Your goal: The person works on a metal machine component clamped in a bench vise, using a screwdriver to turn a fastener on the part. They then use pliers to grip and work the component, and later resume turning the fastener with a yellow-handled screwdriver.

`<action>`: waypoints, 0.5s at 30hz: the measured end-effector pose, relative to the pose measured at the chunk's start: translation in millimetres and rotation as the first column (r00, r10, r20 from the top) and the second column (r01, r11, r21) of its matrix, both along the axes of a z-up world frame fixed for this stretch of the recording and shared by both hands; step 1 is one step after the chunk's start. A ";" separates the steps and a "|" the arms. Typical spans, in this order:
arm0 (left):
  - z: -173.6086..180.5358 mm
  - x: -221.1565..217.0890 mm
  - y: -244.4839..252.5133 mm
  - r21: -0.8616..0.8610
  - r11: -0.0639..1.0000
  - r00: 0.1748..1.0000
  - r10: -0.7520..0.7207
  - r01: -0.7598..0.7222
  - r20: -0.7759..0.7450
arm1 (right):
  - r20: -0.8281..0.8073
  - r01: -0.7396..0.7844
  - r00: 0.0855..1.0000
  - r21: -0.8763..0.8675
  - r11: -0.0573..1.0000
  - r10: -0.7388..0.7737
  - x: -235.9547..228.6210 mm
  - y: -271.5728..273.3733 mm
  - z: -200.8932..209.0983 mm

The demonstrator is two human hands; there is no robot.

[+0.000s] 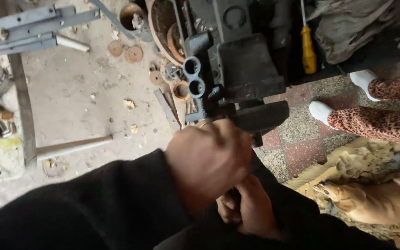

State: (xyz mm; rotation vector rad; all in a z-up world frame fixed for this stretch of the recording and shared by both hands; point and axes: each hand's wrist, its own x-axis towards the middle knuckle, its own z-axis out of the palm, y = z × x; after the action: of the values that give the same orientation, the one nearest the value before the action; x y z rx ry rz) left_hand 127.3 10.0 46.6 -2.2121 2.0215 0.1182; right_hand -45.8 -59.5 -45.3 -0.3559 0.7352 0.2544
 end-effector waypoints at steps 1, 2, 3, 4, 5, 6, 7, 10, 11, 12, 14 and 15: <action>17.9 8.8 -8.4 0.004 1.000 1.000 0.008 -0.008 -0.003 | -0.003 -0.008 1.000 0.004 1.000 0.008 1.3 0.1 3.2; 35.6 19.1 -17.8 0.206 0.978 0.991 -0.015 0.043 -0.136 | -0.052 -0.014 0.999 -0.016 1.000 0.013 4.0 0.0 6.0; 53.3 29.4 -28.0 0.389 0.914 0.963 -0.010 0.119 -0.270 | -0.101 -0.021 0.995 -0.036 0.999 0.017 6.6 -1.0 8.8; 49.5 26.8 -23.4 0.390 0.912 0.962 -0.016 0.125 -0.272 | -0.103 -0.015 0.995 -0.036 0.999 0.011 5.9 -1.2 7.0; 45.4 24.2 -19.4 0.242 0.970 0.967 0.050 0.013 -0.250 | -0.050 -0.049 0.998 -0.054 0.997 0.046 5.0 -2.0 5.0; 41.5 21.2 -15.0 0.089 0.991 0.963 0.115 -0.096 -0.245 | -0.002 -0.080 0.997 -0.072 0.994 0.080 2.7 -1.4 3.9; 38.6 20.4 -12.8 0.093 0.992 0.962 0.107 -0.086 -0.251 | -0.009 -0.071 0.997 -0.068 0.995 0.070 3.1 -0.4 5.9; 31.3 19.1 -4.4 -0.007 0.995 0.993 0.094 -0.095 -0.076 | -0.035 -0.080 0.996 -0.050 0.996 0.079 7.9 -1.2 9.0; 29.5 18.8 -0.8 -0.074 0.993 0.995 0.089 -0.092 -0.042 | -0.033 -0.058 0.998 -0.032 0.998 0.057 9.2 -1.2 10.0; 27.7 18.5 2.8 -0.141 0.986 0.996 0.083 -0.084 -0.009 | -0.033 -0.034 0.999 -0.015 0.999 0.034 10.2 -0.8 11.2; 27.6 17.4 19.7 -0.257 0.965 0.996 0.035 -0.057 -0.087 | -0.029 -0.060 0.998 0.018 0.998 0.060 9.7 -3.4 11.1; 26.7 17.5 26.7 -0.371 0.928 0.987 -0.023 -0.039 -0.160 | -0.025 -0.085 0.996 0.051 0.995 0.087 9.8 -5.9 10.7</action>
State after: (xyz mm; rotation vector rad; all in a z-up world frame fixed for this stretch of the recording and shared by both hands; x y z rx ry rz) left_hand 144.8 36.7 73.3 -2.5057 2.2843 -0.1003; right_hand -36.0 -65.4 -34.6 -0.3377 0.7402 0.3589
